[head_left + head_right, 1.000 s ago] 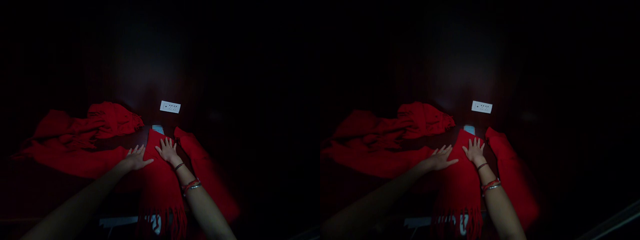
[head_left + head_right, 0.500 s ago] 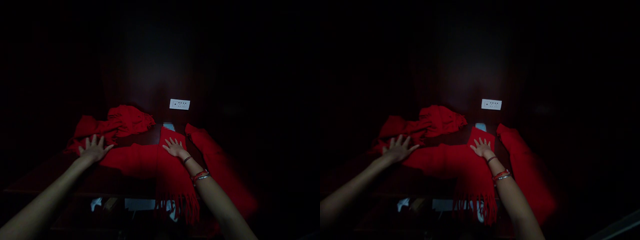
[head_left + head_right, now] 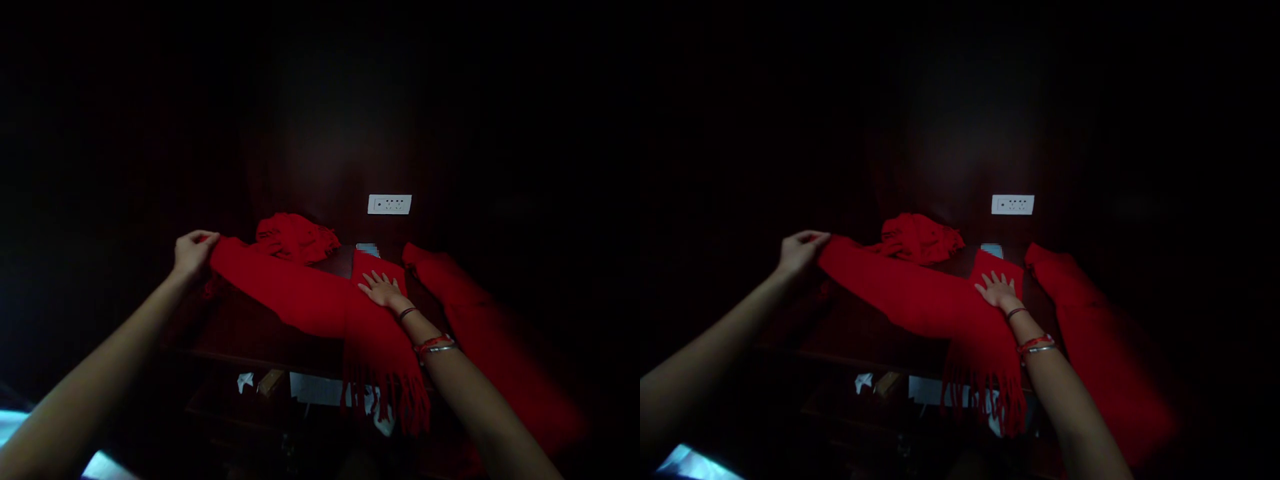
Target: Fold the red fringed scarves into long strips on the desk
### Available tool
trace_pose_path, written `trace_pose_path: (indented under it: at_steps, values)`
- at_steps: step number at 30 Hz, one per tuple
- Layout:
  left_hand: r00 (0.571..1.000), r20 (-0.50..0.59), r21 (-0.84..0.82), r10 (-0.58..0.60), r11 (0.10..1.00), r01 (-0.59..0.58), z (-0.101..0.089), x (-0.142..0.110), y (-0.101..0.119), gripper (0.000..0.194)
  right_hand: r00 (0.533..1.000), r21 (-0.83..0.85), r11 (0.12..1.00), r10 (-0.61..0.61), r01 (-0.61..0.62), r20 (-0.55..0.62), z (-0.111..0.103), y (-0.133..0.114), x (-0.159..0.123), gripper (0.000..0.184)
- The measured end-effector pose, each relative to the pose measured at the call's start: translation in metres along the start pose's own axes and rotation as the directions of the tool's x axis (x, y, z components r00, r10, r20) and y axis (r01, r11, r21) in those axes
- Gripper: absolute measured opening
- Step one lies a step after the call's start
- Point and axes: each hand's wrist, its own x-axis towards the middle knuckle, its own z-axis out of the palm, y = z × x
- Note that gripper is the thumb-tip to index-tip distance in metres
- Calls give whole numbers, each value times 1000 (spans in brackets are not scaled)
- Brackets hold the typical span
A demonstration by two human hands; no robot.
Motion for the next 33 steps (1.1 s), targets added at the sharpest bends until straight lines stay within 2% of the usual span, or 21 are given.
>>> trace_pose_path:
  at_steps: [1, 3, 4, 6, 8, 10, 11, 14, 17, 20, 25, 27, 29, 31, 33]
  values:
    - [999, -22, 14, 30, 999, -30, -9, 10, 10, 43, 1000, 0, 1000, 1, -1, -3, 0, 0, 0, 65]
    - [983, -18, 149, 185, 972, -181, -18, 24, 26, 40, 1000, 1, 1000, 6, -6, -8, 0, 0, 0, 65]
    - [959, 44, 220, 281, 933, -284, -17, 28, 32, 37, 1000, 1, 1000, 13, -13, -7, 0, 0, -1, 64]
    - [879, 234, 300, 415, 829, -471, -5, 26, 38, 32, 1000, 5, 1000, 28, -28, -6, -1, 1, -1, 63]
    - [802, 388, 308, 455, 756, -578, 18, 12, 38, 34, 999, 15, 999, 44, -43, -3, -2, 1, -2, 63]
    - [769, 435, 303, 469, 728, -615, 47, -11, 38, 43, 999, 26, 998, 52, -52, 2, -3, 3, -2, 64]
    - [737, 462, 283, 493, 706, -649, 61, -26, 39, 45, 999, 30, 998, 53, -53, 5, -3, 3, -1, 64]
    - [550, 642, 108, 534, 647, -754, 105, -73, 53, 58, 999, 26, 999, 43, -43, 8, -2, 4, 0, 64]
    - [419, 733, -59, 536, 664, -746, 140, -111, 73, 63, 1000, 13, 1000, 28, -28, -5, -1, 5, 1, 64]
    - [382, 779, -85, 498, 687, -722, 155, -129, 83, 62, 1000, 14, 1000, 23, -22, -20, 0, 6, 1, 63]
    - [317, 807, -96, 498, 641, -762, 147, -130, 73, 59, 997, 28, 1000, 15, -13, -79, -2, 3, -2, 60]
    - [321, 801, -91, 505, 634, -768, 142, -130, 71, 59, 981, 26, 995, -92, 98, -173, -4, 0, -5, 52]
    - [327, 781, -101, 532, 624, -775, 141, -128, 73, 58, 928, 6, 958, -275, 286, -253, -6, -4, -7, 45]
    - [320, 746, -135, 584, 603, -786, 142, -122, 77, 55, 879, -2, 906, -413, 424, -237, -6, -8, -9, 42]
    - [326, 711, -161, 623, 596, -787, 147, -112, 82, 51, 876, 13, 888, -451, 460, -170, -4, -12, -10, 42]
